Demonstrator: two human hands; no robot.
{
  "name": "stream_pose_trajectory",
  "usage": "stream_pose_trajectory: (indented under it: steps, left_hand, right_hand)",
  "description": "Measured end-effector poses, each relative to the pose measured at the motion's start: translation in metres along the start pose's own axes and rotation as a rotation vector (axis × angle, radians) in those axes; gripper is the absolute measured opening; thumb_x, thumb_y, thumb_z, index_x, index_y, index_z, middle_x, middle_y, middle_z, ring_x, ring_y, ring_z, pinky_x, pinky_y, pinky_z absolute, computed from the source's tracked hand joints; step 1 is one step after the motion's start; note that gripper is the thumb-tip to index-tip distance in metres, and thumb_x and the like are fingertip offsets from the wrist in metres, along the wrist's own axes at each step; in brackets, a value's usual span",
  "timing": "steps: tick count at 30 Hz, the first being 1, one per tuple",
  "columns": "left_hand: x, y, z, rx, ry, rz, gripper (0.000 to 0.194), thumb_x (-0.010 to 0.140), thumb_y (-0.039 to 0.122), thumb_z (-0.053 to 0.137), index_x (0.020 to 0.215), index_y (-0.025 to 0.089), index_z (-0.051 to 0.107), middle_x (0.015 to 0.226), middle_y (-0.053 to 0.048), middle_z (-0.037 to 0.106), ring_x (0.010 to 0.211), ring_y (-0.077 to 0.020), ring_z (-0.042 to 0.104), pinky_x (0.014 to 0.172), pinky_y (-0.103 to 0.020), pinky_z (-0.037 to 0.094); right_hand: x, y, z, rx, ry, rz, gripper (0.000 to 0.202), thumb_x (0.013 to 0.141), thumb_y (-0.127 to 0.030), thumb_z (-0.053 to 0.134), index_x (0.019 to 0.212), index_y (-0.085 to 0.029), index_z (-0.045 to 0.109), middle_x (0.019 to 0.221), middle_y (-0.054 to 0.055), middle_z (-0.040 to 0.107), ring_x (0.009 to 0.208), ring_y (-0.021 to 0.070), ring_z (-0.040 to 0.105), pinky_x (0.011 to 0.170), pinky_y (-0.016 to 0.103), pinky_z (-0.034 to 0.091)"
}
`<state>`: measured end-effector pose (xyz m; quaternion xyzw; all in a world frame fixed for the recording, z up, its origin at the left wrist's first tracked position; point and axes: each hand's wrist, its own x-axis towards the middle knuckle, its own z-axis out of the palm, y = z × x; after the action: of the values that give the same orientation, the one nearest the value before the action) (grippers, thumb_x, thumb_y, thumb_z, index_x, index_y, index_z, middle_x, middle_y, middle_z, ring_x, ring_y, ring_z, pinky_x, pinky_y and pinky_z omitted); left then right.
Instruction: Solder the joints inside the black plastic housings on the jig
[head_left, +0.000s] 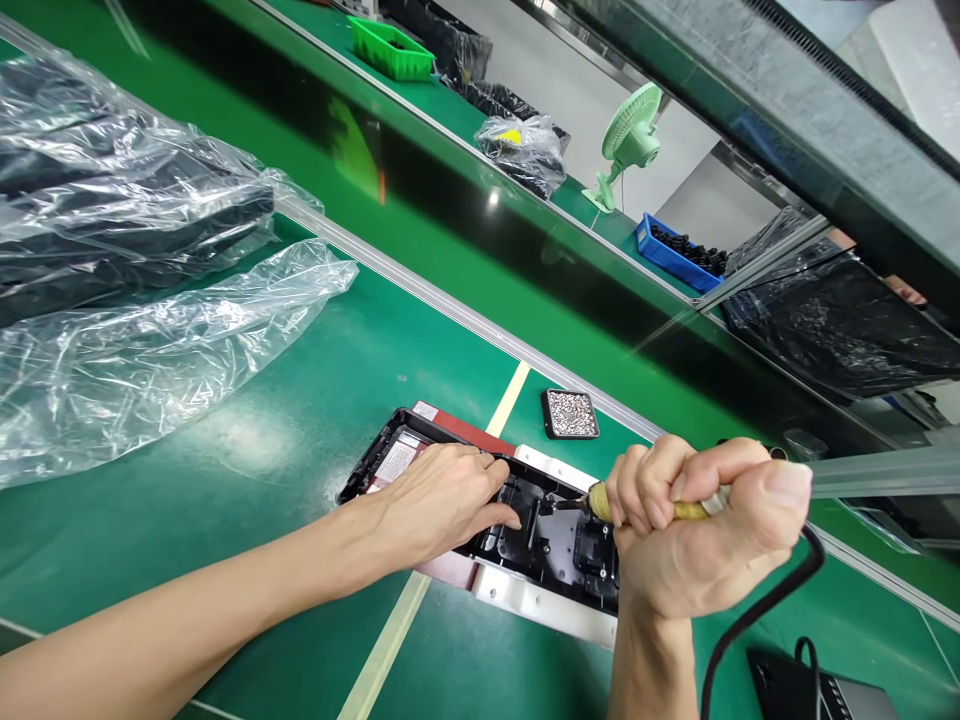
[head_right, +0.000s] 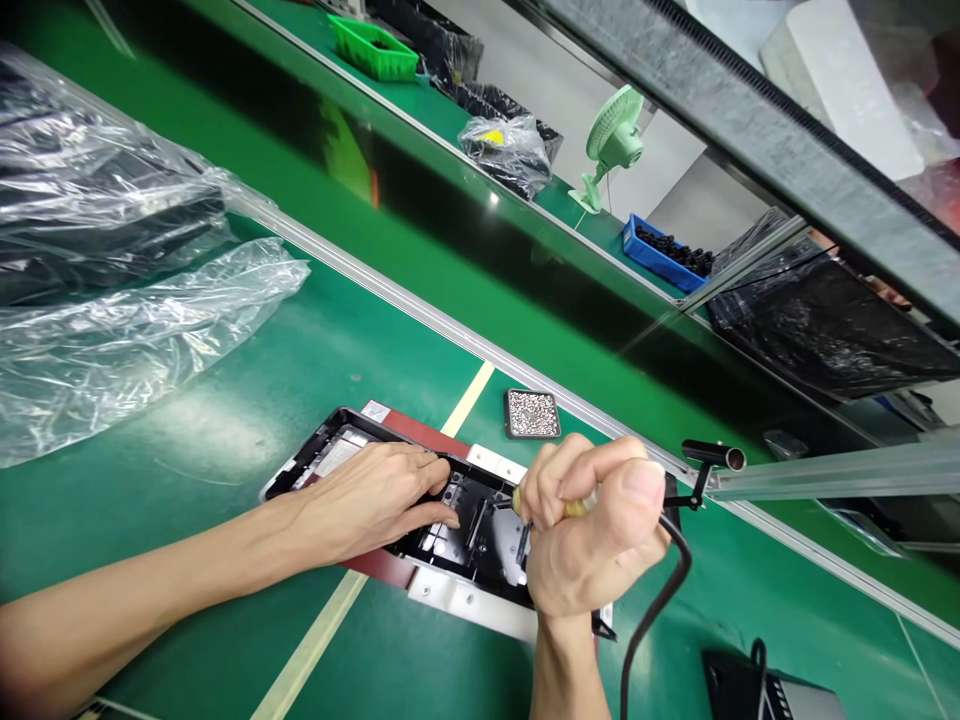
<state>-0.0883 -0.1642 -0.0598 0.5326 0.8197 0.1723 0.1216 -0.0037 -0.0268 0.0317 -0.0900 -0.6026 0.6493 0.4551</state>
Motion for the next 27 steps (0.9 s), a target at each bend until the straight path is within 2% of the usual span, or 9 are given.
stream_pose_trajectory:
  steps: [27]
  left_hand:
    - [0.0003, 0.0, 0.0016, 0.0, 0.033, 0.013, 0.04, 0.095, 0.052, 0.06, 0.08, 0.016, 0.057, 0.075, -0.005, 0.067, 0.069, -0.0251, 0.067, 0.055, -0.031, 0.039]
  right_hand:
    - [0.0002, 0.0016, -0.0012, 0.001, 0.001, 0.006, 0.039, 0.101, -0.034, 0.04, 0.064, -0.021, 0.043, 0.043, -0.008, 0.035, 0.032, 0.0074, 0.029, 0.03, 0.019, 0.031]
